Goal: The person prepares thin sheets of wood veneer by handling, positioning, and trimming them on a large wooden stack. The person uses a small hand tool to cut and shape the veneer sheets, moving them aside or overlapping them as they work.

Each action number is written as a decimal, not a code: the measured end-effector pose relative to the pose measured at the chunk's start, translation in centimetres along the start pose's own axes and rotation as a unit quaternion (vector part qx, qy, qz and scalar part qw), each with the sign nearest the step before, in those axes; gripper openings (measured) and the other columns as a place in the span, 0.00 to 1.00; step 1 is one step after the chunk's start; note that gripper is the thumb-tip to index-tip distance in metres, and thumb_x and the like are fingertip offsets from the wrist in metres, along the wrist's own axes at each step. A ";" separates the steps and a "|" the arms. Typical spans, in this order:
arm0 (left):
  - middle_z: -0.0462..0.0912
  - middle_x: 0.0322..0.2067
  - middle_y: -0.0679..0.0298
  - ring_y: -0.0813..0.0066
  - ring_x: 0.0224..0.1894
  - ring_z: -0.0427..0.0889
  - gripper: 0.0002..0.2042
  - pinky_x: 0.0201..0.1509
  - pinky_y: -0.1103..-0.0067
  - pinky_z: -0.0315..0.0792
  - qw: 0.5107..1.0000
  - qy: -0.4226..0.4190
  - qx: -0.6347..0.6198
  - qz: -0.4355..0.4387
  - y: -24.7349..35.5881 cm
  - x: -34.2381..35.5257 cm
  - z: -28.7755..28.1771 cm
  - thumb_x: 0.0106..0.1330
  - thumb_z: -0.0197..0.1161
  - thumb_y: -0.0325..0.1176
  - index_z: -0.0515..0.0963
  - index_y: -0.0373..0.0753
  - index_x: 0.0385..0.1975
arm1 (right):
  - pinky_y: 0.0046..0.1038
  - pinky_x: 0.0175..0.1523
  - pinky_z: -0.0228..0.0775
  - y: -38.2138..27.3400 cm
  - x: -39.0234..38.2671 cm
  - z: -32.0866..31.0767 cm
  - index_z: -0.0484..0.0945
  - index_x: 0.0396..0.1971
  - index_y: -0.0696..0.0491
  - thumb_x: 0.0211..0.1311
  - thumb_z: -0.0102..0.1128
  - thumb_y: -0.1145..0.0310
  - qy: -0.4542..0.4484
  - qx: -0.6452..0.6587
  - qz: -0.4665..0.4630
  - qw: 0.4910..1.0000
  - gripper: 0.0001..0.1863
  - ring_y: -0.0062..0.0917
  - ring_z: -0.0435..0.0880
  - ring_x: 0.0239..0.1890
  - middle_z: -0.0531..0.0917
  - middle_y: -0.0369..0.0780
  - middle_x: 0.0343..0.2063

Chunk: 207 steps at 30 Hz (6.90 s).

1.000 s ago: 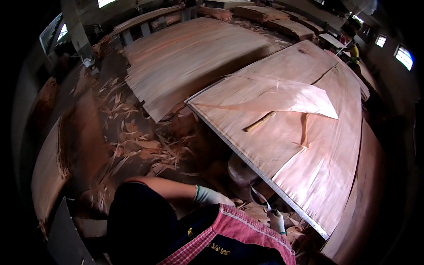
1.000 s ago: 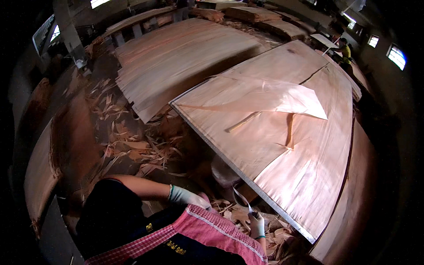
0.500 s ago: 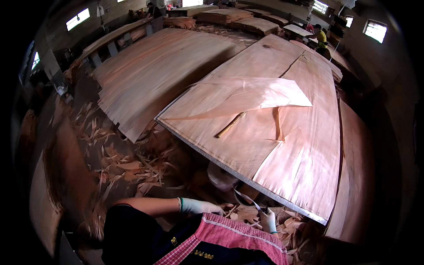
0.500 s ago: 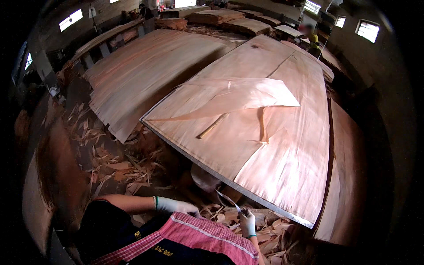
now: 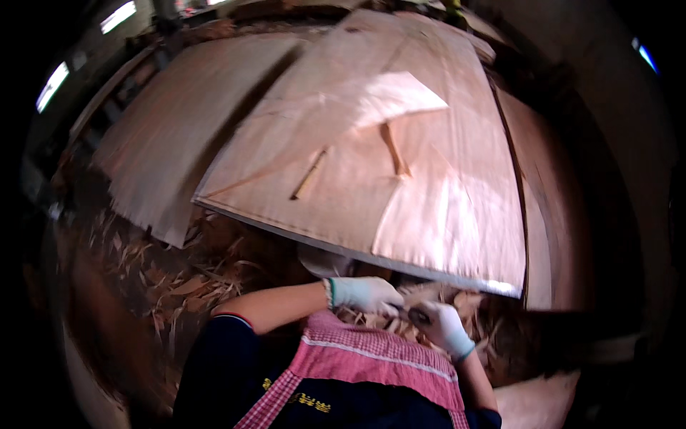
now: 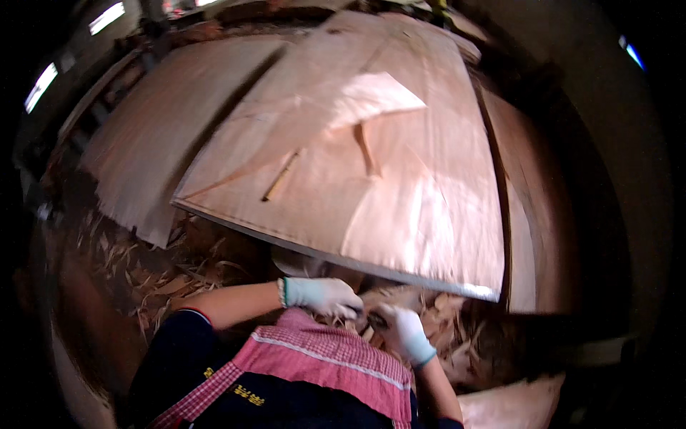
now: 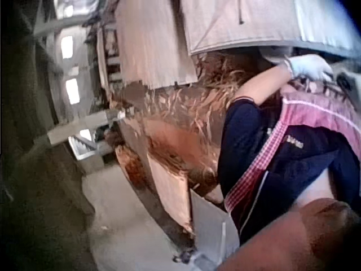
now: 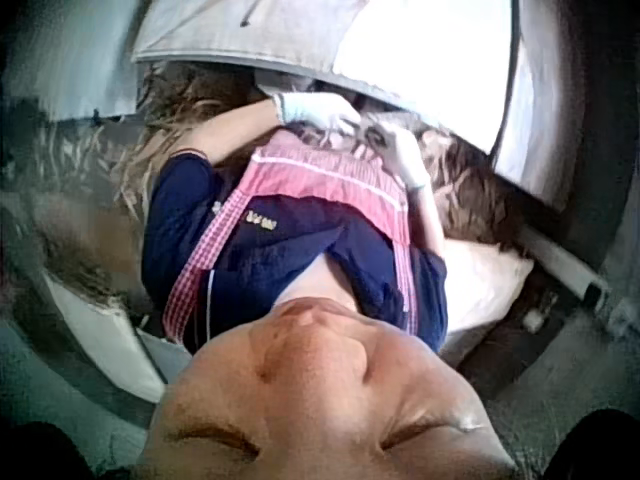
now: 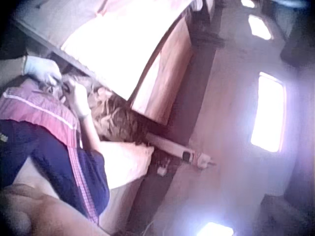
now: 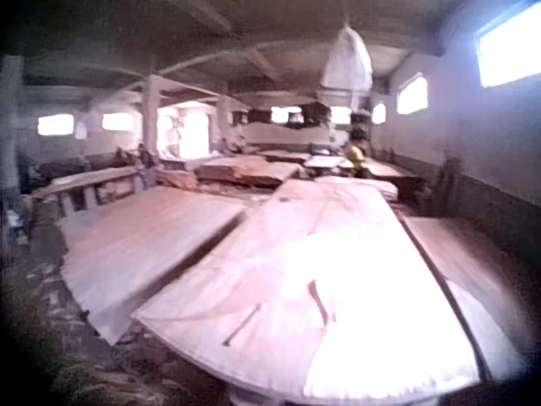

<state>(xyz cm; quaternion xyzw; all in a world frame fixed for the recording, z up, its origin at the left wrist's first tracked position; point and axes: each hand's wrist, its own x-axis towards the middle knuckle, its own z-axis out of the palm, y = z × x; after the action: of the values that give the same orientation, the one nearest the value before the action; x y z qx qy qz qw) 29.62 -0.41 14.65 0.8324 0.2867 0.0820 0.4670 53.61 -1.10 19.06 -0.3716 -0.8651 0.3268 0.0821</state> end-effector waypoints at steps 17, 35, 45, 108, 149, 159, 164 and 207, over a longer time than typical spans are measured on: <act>0.79 0.30 0.66 0.81 0.34 0.77 0.07 0.41 0.82 0.73 0.909 0.299 -0.276 -0.092 -0.4 1.9 2.1 0.67 0.60 0.31 0.76 0.34 0.39 | 0.24 0.49 0.73 3.8 0.0 6.0 0.72 0.51 0.62 0.54 0.51 0.86 0.146 0.385 0.143 0.900 0.21 0.23 0.82 0.43 0.83 0.45 0.39; 0.81 0.30 0.63 0.72 0.29 0.76 0.09 0.33 0.73 0.72 0.692 0.395 -0.486 -0.359 -21.4 9.0 9.6 0.64 0.59 0.34 0.80 0.34 0.32 | 0.32 0.57 0.68 22.6 -8.8 6.2 0.80 0.46 0.55 0.52 0.54 0.79 0.230 -0.110 0.430 0.866 0.18 0.39 0.77 0.50 0.78 0.48 0.47; 0.81 0.35 0.58 0.67 0.34 0.77 0.15 0.40 0.71 0.72 0.670 0.442 -0.450 -0.391 -23.8 10.3 11.7 0.63 0.61 0.38 0.79 0.30 0.39 | 0.25 0.43 0.71 16.9 11.1 23.2 0.77 0.41 0.62 0.63 0.58 0.72 0.286 0.456 0.356 0.764 0.10 0.23 0.79 0.37 0.82 0.41 0.36; 0.60 0.67 0.51 0.56 0.70 0.58 0.23 0.75 0.64 0.44 0.723 0.291 0.413 -0.472 -30.8 38.1 -27.1 0.71 0.39 0.32 0.62 0.48 0.66 | 0.32 0.35 0.73 43.3 47.5 -14.7 0.80 0.34 0.62 0.58 0.63 0.62 0.101 0.022 0.117 0.988 0.16 0.32 0.84 0.27 0.84 0.46 0.23; 0.64 0.65 0.53 0.56 0.68 0.62 0.25 0.73 0.62 0.52 0.739 0.489 0.253 -0.388 -16.9 13.3 -5.3 0.62 0.56 0.31 0.67 0.34 0.61 | 0.37 0.39 0.72 21.9 36.9 -0.1 0.78 0.32 0.59 0.57 0.59 0.66 -0.146 0.170 0.058 0.973 0.11 0.40 0.83 0.31 0.83 0.49 0.27; 0.69 0.62 0.51 0.55 0.66 0.64 0.21 0.73 0.64 0.49 0.712 0.439 0.285 -0.468 -22.2 17.4 -10.3 0.68 0.49 0.35 0.69 0.35 0.58 | 0.36 0.39 0.73 23.1 44.5 -4.6 0.80 0.31 0.58 0.54 0.62 0.65 -0.121 -0.039 -0.044 0.991 0.11 0.42 0.83 0.33 0.83 0.48 0.27; 0.65 0.64 0.49 0.53 0.67 0.62 0.25 0.73 0.63 0.50 0.689 0.573 0.232 -0.378 -22.6 18.1 -14.7 0.61 0.53 0.26 0.65 0.33 0.61 | 0.31 0.35 0.75 26.3 46.1 -5.9 0.81 0.32 0.61 0.54 0.64 0.65 -0.108 0.127 0.111 0.980 0.13 0.33 0.84 0.27 0.85 0.47 0.26; 0.65 0.65 0.53 0.56 0.68 0.60 0.21 0.72 0.58 0.44 0.823 0.240 0.305 -0.415 -20.5 42.3 -17.4 0.68 0.42 0.37 0.70 0.45 0.59 | 0.22 0.28 0.63 38.7 22.1 -16.1 0.80 0.28 0.57 0.61 0.64 0.65 0.084 0.216 0.289 0.929 0.10 0.15 0.71 0.22 0.78 0.32 0.20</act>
<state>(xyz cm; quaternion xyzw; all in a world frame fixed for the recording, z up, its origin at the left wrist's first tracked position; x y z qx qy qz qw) 49.16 43.96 1.81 0.6889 0.7184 -0.0136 0.0952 66.89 42.18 5.00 -0.6052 -0.6186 0.4826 0.1345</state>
